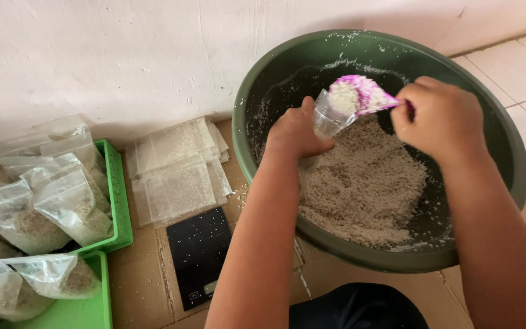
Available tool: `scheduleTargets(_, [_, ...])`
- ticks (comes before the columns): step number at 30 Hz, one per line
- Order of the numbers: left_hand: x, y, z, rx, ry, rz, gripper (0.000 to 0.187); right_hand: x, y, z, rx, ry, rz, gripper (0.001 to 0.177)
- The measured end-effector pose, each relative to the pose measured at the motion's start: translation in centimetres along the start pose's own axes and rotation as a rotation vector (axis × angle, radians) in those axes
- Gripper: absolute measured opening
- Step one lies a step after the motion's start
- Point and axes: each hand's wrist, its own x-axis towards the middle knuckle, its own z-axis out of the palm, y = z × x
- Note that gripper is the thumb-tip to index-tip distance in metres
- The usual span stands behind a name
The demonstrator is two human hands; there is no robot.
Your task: A person is manually filling small plastic bags with a white granular substance from a large tub and weighing them on a digital scale to ensure consistent portions.
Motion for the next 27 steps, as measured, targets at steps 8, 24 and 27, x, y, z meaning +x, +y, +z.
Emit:
scheduleTargets(8, [-0.3, 0.2, -0.4, 0.005, -0.009, -0.014, 0.074, 0.6, -2.1, -1.2, -0.232, 0.086, -0.120, 0.011])
scheduleTargets(24, [0.0, 0.0, -0.3, 0.002, -0.006, 0.016, 0.075, 0.3, -2.2, -1.0, 0.087, 0.001, -0.032, 0.007])
scheduleTargets(27, [0.1, -0.1, -0.1, 0.010, -0.001, 0.033, 0.078, 0.8, -0.5, 0.1, 0.384, -0.171, 0.074, 0.009])
